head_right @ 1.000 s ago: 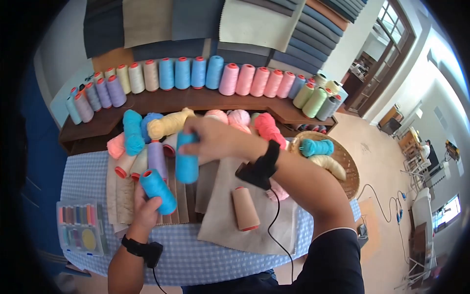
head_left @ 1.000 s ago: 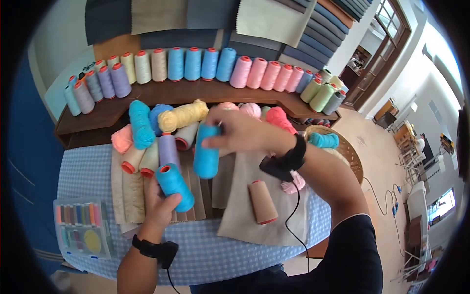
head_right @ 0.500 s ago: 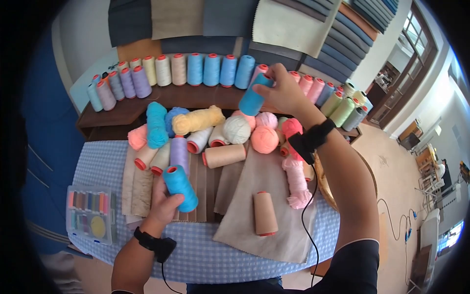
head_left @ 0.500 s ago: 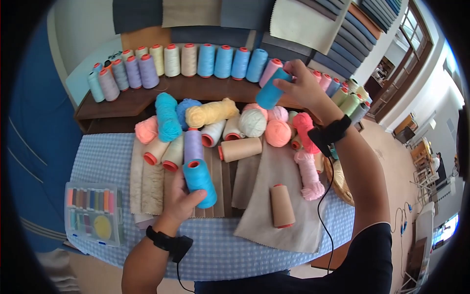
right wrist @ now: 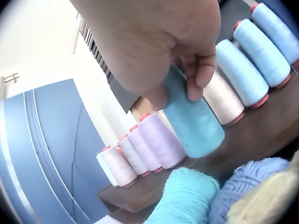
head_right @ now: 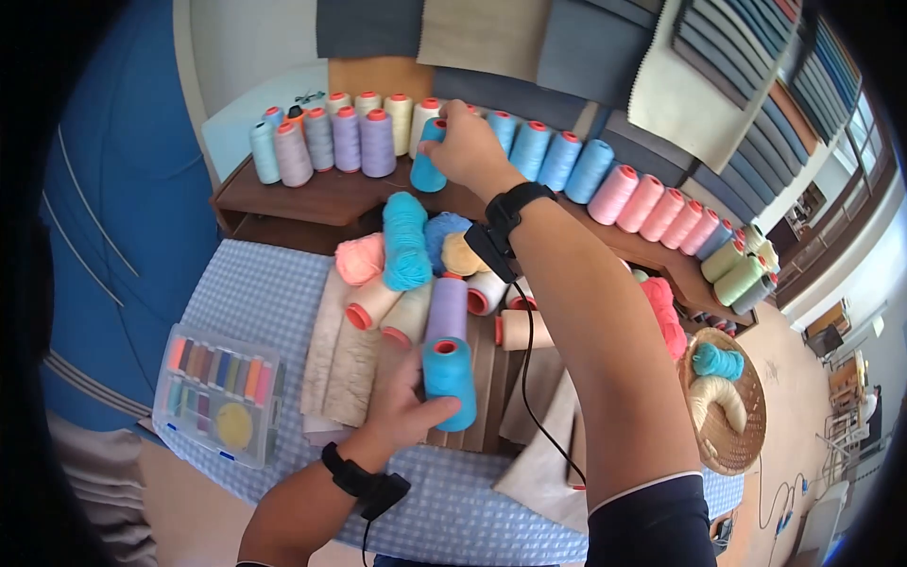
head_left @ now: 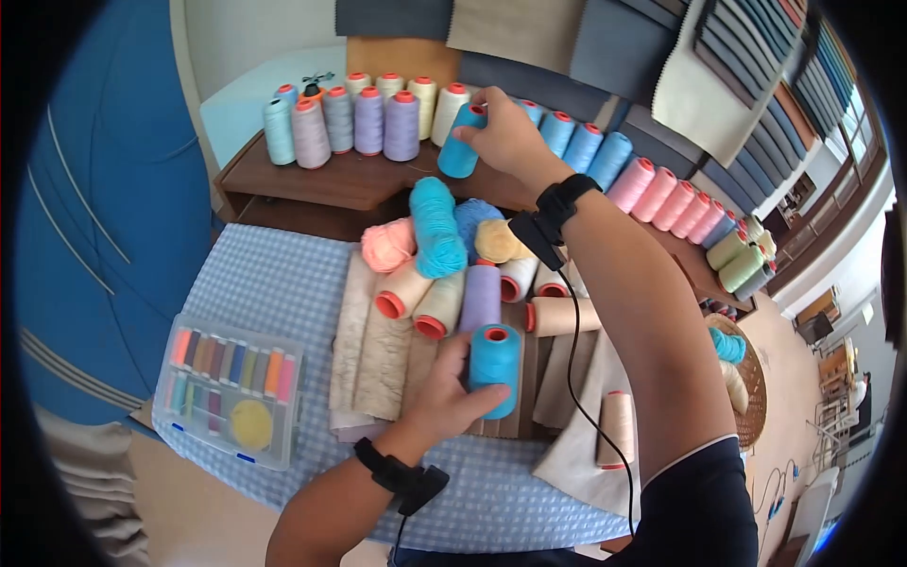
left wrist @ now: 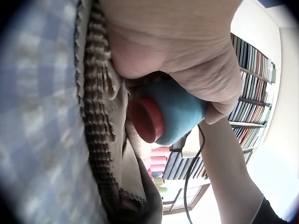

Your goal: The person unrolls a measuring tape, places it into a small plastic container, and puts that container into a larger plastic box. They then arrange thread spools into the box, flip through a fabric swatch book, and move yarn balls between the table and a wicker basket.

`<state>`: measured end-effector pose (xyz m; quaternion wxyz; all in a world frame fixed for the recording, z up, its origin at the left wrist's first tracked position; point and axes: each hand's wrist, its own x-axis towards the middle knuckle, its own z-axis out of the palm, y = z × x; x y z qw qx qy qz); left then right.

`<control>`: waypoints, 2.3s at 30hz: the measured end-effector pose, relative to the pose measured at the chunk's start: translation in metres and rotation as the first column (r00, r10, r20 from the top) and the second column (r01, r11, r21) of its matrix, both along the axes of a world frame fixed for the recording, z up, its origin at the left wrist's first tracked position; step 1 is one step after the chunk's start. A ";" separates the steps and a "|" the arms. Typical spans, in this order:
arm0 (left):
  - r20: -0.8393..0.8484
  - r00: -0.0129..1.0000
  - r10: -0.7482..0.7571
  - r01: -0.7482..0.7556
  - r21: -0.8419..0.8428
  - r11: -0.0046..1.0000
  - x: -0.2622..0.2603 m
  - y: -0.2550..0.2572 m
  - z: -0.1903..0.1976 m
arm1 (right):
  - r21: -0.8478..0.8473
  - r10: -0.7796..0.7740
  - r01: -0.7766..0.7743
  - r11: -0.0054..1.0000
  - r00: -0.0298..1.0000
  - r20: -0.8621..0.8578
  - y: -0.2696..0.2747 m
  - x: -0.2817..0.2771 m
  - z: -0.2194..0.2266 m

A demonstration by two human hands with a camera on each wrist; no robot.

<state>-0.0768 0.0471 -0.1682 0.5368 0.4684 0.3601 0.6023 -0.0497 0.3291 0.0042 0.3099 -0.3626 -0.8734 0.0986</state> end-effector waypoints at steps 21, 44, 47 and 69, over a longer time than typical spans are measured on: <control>0.116 0.993 -0.005 0.002 0.030 1.000 0.003 0.000 0.006 | 0.075 0.024 -0.012 0.997 0.987 -0.161 -0.004 -0.025 -0.017; 0.287 0.957 -0.048 0.027 0.077 0.997 0.005 0.010 0.000 | -0.259 -0.049 0.026 0.966 0.995 -0.085 -0.025 0.040 0.025; 0.306 0.949 -0.069 0.050 0.067 0.996 0.005 0.011 -0.002 | 0.002 -0.105 0.105 0.995 0.994 0.021 0.028 0.025 -0.008; 0.238 0.971 -0.035 0.021 0.060 0.998 0.005 0.010 -0.001 | -0.276 0.148 -0.055 0.960 0.932 0.330 -0.067 0.155 0.008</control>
